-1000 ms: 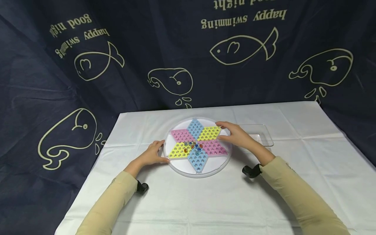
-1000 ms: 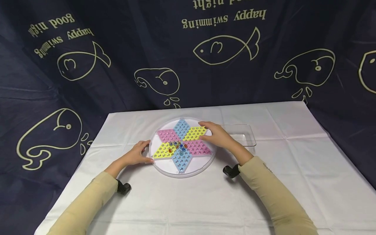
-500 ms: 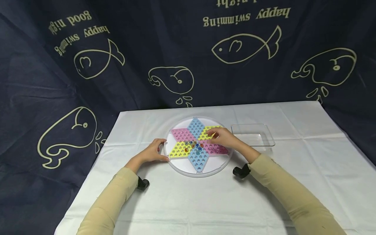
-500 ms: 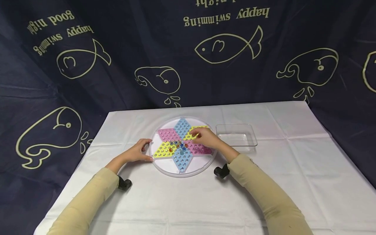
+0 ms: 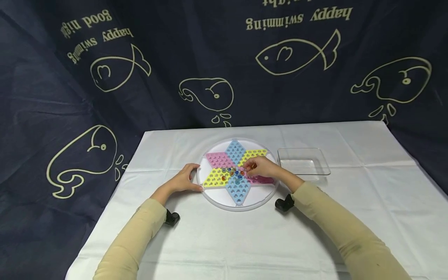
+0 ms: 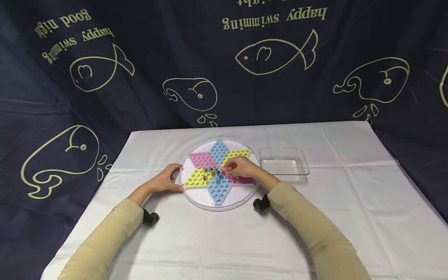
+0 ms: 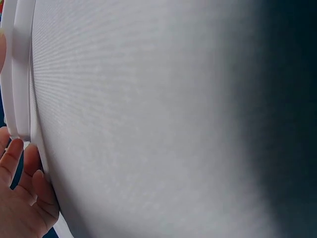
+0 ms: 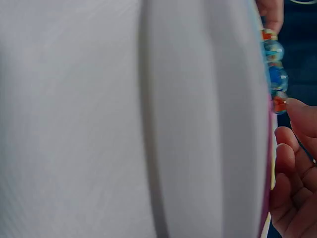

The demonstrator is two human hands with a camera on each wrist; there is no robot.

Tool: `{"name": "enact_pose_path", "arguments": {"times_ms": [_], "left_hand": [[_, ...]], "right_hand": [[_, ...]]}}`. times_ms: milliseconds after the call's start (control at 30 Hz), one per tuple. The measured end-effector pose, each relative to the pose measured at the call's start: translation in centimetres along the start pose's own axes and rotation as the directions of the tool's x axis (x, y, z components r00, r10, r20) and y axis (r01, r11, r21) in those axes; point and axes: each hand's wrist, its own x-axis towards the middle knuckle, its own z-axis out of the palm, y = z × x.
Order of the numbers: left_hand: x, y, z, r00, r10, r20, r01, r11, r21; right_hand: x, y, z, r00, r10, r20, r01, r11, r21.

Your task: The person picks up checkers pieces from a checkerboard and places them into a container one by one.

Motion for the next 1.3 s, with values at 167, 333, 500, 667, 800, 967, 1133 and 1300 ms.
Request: {"name": "enact_pose_path", "arguments": {"times_ms": [167, 333, 500, 667, 800, 967, 1133, 1300], "left_hand": [[0.1, -0.1, 0.0, 1.0, 0.002, 0.0, -0.002, 1.0, 0.021], [0.1, -0.3, -0.1, 1.0, -0.015, 0.007, 0.015, 1.0, 0.014], [0.0, -0.2, -0.3, 1.0, -0.017, -0.003, 0.017, 1.0, 0.006], [0.0, -0.2, -0.2, 1.0, -0.017, 0.005, 0.017, 1.0, -0.004], [0.1, -0.2, 0.1, 1.0, -0.014, 0.008, 0.014, 1.0, -0.003], [0.3, -0.1, 0.2, 1.0, -0.02, 0.005, 0.02, 1.0, -0.006], [0.3, 0.0, 0.3, 1.0, -0.025, 0.01, 0.025, 1.0, -0.006], [0.3, -0.1, 0.3, 1.0, -0.021, 0.009, 0.021, 1.0, -0.004]], "right_hand": [[0.6, 0.4, 0.3, 0.999, -0.033, 0.029, 0.034, 0.999, -0.035], [1.2, 0.5, 0.6, 0.997, -0.053, 0.053, 0.055, 0.997, -0.052], [1.5, 0.2, 0.7, 0.995, -0.065, 0.069, 0.071, 0.994, -0.085], [1.4, 0.3, 0.8, 0.994, -0.072, 0.078, 0.077, 0.995, -0.065], [1.3, 0.4, 0.8, 0.994, -0.082, 0.073, 0.085, 0.996, -0.041], [1.2, 0.5, 0.8, 0.994, -0.089, 0.064, 0.094, 0.993, -0.077], [1.2, 0.5, 0.8, 0.994, -0.083, 0.068, 0.088, 0.994, -0.068], [1.2, 0.7, 0.8, 0.994, -0.082, 0.067, 0.086, 0.995, -0.056]]}}
